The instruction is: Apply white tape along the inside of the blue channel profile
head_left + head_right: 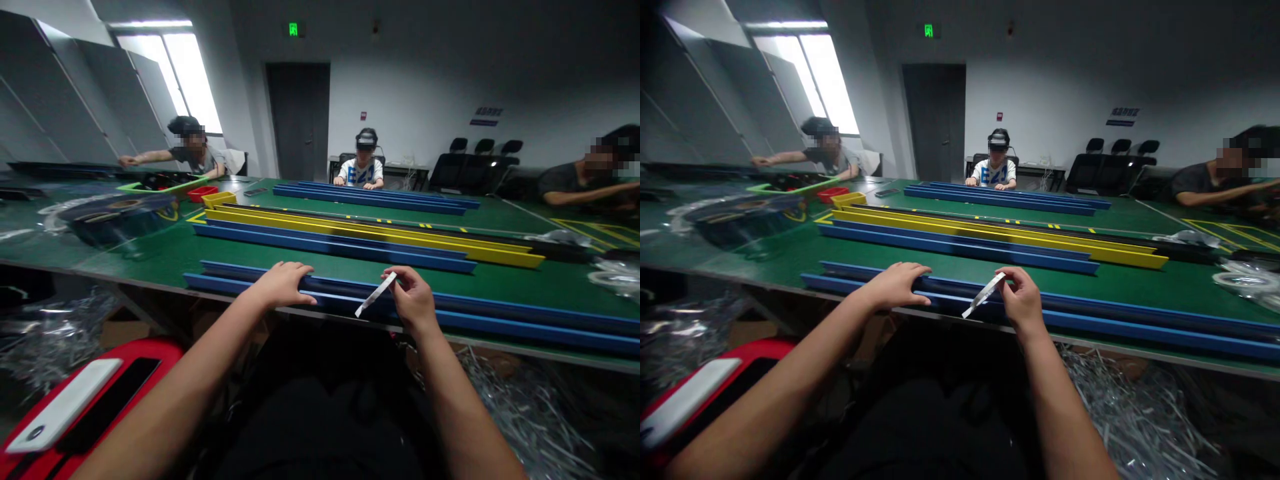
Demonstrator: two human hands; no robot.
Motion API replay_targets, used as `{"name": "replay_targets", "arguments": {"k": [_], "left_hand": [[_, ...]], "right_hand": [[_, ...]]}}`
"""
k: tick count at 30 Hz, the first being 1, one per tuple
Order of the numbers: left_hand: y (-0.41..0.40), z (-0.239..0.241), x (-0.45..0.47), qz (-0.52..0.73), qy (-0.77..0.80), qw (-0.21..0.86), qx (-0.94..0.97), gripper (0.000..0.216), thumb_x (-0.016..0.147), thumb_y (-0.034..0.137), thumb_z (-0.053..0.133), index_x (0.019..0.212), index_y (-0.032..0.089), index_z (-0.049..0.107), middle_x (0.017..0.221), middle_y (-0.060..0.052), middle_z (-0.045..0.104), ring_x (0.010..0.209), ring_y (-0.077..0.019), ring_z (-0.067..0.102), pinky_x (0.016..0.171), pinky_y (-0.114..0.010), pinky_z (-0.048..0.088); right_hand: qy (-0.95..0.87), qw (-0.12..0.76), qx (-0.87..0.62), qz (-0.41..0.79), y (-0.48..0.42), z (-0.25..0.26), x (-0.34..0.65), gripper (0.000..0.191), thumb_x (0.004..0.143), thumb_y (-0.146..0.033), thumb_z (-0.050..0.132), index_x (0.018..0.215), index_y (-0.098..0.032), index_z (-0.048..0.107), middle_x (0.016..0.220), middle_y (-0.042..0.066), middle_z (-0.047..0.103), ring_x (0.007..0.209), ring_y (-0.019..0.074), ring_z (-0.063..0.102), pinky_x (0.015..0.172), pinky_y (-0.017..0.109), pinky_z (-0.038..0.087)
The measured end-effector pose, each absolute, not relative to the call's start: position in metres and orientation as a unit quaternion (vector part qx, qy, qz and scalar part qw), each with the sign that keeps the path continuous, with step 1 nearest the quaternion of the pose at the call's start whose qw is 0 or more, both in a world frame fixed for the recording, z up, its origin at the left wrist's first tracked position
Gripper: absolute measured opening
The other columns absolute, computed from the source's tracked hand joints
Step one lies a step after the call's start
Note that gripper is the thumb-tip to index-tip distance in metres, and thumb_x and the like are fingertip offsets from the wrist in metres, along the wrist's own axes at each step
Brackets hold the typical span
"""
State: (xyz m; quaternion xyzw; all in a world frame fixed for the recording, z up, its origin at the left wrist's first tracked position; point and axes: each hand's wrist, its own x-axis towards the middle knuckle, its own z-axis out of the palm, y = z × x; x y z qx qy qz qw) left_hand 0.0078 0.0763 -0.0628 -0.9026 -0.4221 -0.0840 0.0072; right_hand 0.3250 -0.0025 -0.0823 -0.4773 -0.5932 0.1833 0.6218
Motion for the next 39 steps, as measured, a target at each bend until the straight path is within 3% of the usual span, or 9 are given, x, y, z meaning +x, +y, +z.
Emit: {"name": "replay_targets", "arguments": {"k": [7,15,20,30,35,39], "left_hand": [[0.074,-0.077,-0.011,-0.097,-0.467,0.079,-0.876,0.084,0.075,0.086,0.045,0.125,0.021,0.063,0.110,-0.013,0.069,0.104,-0.0328,0.063,0.090,-0.042,0.043],[0.064,-0.076,0.004,-0.117,-0.457,0.091,-0.877,0.082,0.074,0.087,0.045,0.116,0.020,0.066,0.099,-0.013,0.070,0.096,-0.0314,0.064,0.084,-0.040,0.044],[0.047,-0.079,0.047,-0.130,-0.452,0.082,-0.879,0.080,0.073,0.089,0.042,0.104,0.020,0.068,0.096,-0.012,0.069,0.094,-0.0307,0.064,0.082,-0.040,0.044],[0.036,-0.083,0.089,-0.131,-0.431,0.047,-0.891,0.087,0.073,0.089,0.040,0.115,0.018,0.065,0.103,-0.015,0.069,0.099,-0.0327,0.063,0.086,-0.043,0.044],[0.040,-0.070,0.050,-0.169,-0.411,0.042,-0.895,0.076,0.078,0.075,0.058,0.137,0.028,0.052,0.134,-0.012,0.059,0.123,-0.0309,0.052,0.101,-0.044,0.035],[0.055,-0.065,-0.004,-0.134,-0.455,0.028,-0.880,0.078,0.075,0.078,0.057,0.135,0.028,0.054,0.131,-0.011,0.061,0.122,-0.0321,0.053,0.107,-0.049,0.027]], "right_hand": [[-0.580,0.632,-0.482,0.177,-0.007,-0.074,0.318,0.025,0.082,-0.042,0.072,0.094,-0.021,0.070,0.086,0.005,0.067,0.069,0.0174,0.064,0.062,0.031,0.054],[-0.487,0.667,-0.523,0.210,0.000,-0.074,0.309,0.038,0.073,-0.049,0.078,0.093,-0.018,0.070,0.081,0.005,0.071,0.070,0.0179,0.065,0.068,0.032,0.053],[-0.489,0.659,-0.536,0.199,0.001,-0.074,0.282,0.039,0.078,-0.052,0.072,0.095,-0.018,0.069,0.083,0.005,0.071,0.073,0.0181,0.064,0.069,0.031,0.050],[-0.473,0.643,-0.598,0.069,-0.005,-0.084,0.268,0.037,0.087,-0.055,0.060,0.096,-0.019,0.065,0.082,0.004,0.067,0.068,0.0170,0.059,0.067,0.030,0.046],[-0.514,0.598,-0.611,0.074,-0.009,-0.086,0.273,0.034,0.085,-0.055,0.062,0.086,-0.021,0.062,0.078,0.002,0.066,0.066,0.0169,0.059,0.064,0.029,0.043],[-0.522,0.578,-0.621,0.091,-0.008,-0.085,0.272,0.033,0.085,-0.055,0.061,0.084,-0.021,0.062,0.078,0.002,0.067,0.065,0.0168,0.059,0.062,0.029,0.042]]}}
